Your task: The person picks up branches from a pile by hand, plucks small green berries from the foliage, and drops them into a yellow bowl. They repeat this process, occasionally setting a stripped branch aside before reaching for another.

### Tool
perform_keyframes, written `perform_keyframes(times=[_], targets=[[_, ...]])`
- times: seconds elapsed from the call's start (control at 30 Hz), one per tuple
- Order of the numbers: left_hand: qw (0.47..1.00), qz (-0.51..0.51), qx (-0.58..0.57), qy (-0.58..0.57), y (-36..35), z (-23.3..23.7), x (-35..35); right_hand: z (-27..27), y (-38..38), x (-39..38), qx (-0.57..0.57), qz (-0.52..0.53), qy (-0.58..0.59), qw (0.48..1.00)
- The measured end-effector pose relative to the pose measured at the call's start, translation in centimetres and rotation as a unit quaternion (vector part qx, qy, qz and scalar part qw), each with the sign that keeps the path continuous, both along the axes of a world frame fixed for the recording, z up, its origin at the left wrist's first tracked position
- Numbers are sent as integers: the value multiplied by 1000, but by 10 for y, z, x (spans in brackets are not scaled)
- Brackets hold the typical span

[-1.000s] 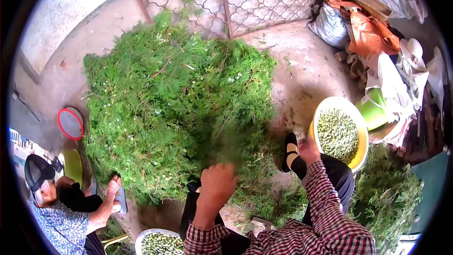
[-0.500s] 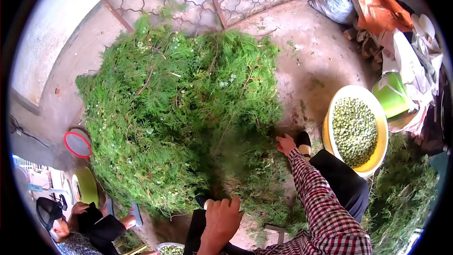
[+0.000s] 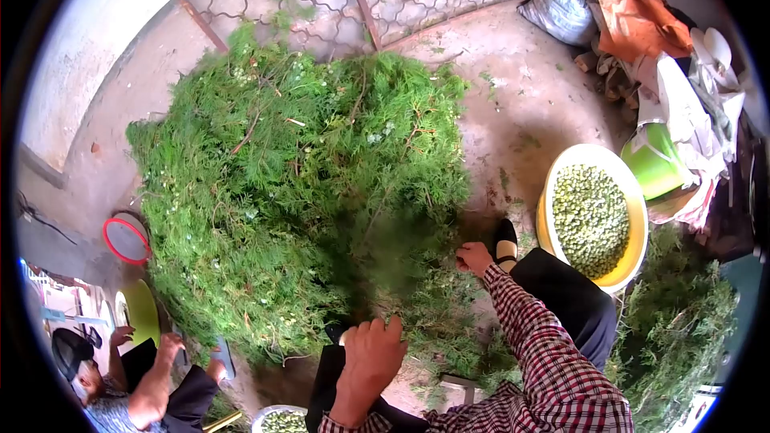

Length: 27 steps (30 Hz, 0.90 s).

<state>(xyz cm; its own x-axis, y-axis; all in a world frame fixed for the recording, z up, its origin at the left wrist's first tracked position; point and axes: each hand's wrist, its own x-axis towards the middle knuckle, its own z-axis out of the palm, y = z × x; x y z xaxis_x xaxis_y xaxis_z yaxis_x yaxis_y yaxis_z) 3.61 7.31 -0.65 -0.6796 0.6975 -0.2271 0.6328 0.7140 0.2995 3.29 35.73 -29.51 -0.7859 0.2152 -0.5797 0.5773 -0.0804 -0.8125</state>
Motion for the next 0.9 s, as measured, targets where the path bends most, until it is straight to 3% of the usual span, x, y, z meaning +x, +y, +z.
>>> perform_keyframes(times=[0.03, 0.2, 0.3, 0.37, 0.43, 0.6, 0.7, 0.83, 0.9], targets=[[1000, 3, 17, 6, -2, 0, 1, 23, -3, 8, -71, -49, -36, 996], [996, -14, 86, 16, -9, 1, 4, 114, -19, 21, -28, 12, -45, 999], [992, -23, 126, 5, -6, -9, 6, 171, -39, 30, -49, 71, 41, 995], [988, -16, 153, -12, -1, -11, 7, 177, -41, 34, 129, 218, 246, 935], [983, -12, 185, -18, 5, -14, 8, 252, -74, 38, -92, 88, 82, 988], [966, -30, 256, 22, 14, -28, -1, 288, -94, 39, -142, 96, 136, 976], [947, 62, 311, -47, 12, -23, -9, 305, -103, 28, -212, 85, 187, 955], [881, 165, 439, -61, 0, -10, -24, 298, -89, 12, -253, -53, 252, 932], [837, 218, 496, -73, -5, -14, -35, 283, -76, 9, -233, 8, 237, 943]])
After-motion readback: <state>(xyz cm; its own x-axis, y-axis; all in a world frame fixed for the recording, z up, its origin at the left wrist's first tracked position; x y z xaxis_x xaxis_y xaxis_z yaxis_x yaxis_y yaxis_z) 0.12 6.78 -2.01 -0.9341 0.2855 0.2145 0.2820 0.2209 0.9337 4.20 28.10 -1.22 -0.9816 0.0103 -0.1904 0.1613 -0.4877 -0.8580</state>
